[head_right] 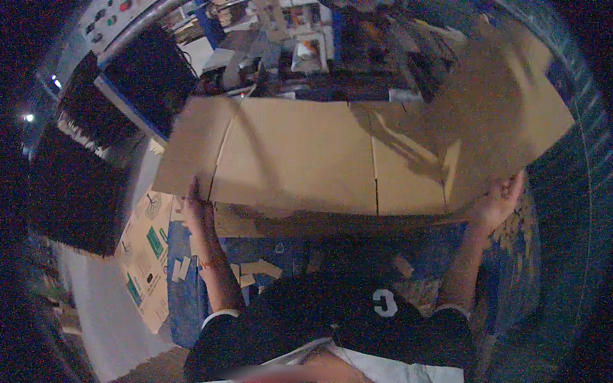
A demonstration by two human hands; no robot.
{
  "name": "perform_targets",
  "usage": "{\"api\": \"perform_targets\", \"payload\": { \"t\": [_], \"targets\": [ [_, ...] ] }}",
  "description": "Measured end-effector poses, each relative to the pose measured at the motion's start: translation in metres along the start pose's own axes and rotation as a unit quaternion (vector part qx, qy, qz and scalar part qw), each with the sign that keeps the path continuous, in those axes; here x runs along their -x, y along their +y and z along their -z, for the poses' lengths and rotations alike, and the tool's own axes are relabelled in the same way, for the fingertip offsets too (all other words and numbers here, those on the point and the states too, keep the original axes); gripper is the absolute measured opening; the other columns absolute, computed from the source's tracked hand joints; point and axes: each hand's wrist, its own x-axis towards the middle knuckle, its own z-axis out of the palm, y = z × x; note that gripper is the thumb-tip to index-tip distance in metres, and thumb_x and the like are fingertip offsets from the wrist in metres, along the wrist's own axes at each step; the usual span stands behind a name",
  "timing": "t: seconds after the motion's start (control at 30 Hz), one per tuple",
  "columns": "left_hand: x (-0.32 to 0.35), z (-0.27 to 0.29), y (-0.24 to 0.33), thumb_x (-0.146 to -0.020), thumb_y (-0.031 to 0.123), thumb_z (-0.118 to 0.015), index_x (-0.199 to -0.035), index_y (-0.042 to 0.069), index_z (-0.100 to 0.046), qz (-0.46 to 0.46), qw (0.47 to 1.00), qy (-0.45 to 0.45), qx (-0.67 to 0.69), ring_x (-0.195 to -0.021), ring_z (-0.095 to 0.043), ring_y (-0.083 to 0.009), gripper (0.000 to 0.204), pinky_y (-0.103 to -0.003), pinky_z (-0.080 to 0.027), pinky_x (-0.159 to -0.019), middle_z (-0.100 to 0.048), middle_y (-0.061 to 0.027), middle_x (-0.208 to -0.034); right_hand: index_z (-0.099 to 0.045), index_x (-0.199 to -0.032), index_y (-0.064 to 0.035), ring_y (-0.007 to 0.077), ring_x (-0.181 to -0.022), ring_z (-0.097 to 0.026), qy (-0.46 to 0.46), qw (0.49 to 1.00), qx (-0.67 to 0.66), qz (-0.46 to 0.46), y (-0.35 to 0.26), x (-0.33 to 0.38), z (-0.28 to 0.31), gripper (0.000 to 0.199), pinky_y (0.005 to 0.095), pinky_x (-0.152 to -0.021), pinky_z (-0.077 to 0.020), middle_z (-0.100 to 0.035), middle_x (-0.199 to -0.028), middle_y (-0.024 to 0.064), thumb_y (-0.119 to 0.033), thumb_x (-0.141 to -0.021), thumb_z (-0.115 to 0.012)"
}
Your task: The person repeatedly folds flat cardboard sheets into boxes by hand, aligning flaps and creasing edges. The finished boxes are stacked on the work surface.
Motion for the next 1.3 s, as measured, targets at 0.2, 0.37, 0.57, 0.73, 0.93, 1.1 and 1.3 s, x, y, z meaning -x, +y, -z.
{"api": "perform_targets", "payload": {
  "t": [0.2,0.37,0.57,0.73,0.93,1.1,1.3],
  "targets": [
    [0.062,-0.011,0.012,-0.079,0.001,-0.063,-0.121,0.002,-0.055,-0.247,0.821,-0.281,-0.432,-0.110,-0.057,-0.0285,0.043,-0.034,-0.043,-0.094,-0.059,-0.0145,-0.119,-0.063,-0.108,-0.0031,0.0305,-0.112,-0.056,-0.521,0.743,0.283,0.310,-0.026,0.102,-0.022,0.029,0.0442,-0.096,-0.0426,-0.059,-0.118,0.0157,-0.003,-0.079,-0.060],
    [0.072,-0.028,-0.005,-0.082,0.004,-0.047,-0.132,0.013,-0.049,-0.262,0.579,-0.480,-0.605,-0.130,-0.039,-0.0331,0.052,-0.048,-0.029,-0.107,-0.044,-0.0096,-0.139,-0.061,-0.111,-0.0111,0.0289,-0.119,-0.051,-0.570,0.672,0.344,0.325,-0.005,0.117,-0.042,0.032,0.0441,-0.100,-0.0397,-0.056,-0.125,0.0080,-0.014,-0.079,-0.059],
    [0.060,-0.039,-0.009,-0.087,0.012,-0.045,-0.137,0.014,-0.042,-0.305,0.423,-0.528,-0.670,-0.133,-0.034,-0.0296,0.050,-0.051,-0.025,-0.109,-0.039,-0.0057,-0.144,-0.058,-0.113,-0.0087,0.0285,-0.118,-0.050,-0.599,0.663,0.305,0.329,0.002,0.110,-0.052,0.038,0.0436,-0.099,-0.0403,-0.053,-0.127,0.0091,-0.018,-0.077,-0.064],
    [0.043,-0.041,-0.013,-0.082,0.007,-0.052,-0.136,0.011,-0.042,-0.290,0.502,-0.523,-0.625,-0.132,-0.035,-0.0320,0.055,-0.053,-0.027,-0.107,-0.038,-0.0096,-0.143,-0.051,-0.126,-0.0092,0.0291,-0.127,-0.041,-0.660,0.585,0.410,0.232,0.029,0.066,-0.051,0.061,0.0461,-0.104,-0.0344,-0.045,-0.137,0.0098,-0.040,-0.075,-0.066],
    [-0.001,-0.064,-0.043,-0.078,0.003,-0.055,-0.138,0.010,-0.036,-0.320,0.597,-0.444,-0.586,-0.129,-0.038,-0.0347,0.064,-0.046,-0.033,-0.105,-0.040,-0.0165,-0.139,-0.042,-0.137,-0.0109,0.0304,-0.132,-0.035,-0.662,0.653,0.364,0.054,0.075,-0.010,-0.067,0.082,0.0491,-0.108,-0.0275,-0.035,-0.146,0.0079,-0.051,-0.071,-0.071],
    [-0.066,-0.102,-0.106,-0.080,0.006,-0.054,-0.139,0.012,-0.033,-0.333,0.633,-0.436,-0.546,-0.118,-0.047,-0.0355,0.063,-0.043,-0.042,-0.096,-0.040,-0.0147,-0.136,-0.050,-0.131,-0.0107,0.0348,-0.124,-0.044,-0.606,0.631,0.433,0.219,0.132,-0.035,-0.113,0.072,0.0461,-0.108,-0.0273,-0.046,-0.137,0.0118,-0.049,-0.073,-0.070],
    [-0.084,-0.167,-0.157,-0.084,0.014,-0.053,-0.140,0.006,-0.030,-0.398,0.548,-0.166,-0.717,-0.121,-0.044,-0.0363,0.061,-0.054,-0.040,-0.093,-0.042,-0.0178,-0.132,-0.052,-0.126,-0.0024,0.0371,-0.122,-0.044,-0.544,0.696,0.434,0.177,0.182,-0.051,-0.177,0.050,0.0427,-0.103,-0.0357,-0.050,-0.129,0.0212,-0.024,-0.083,-0.065]
  ]
}}
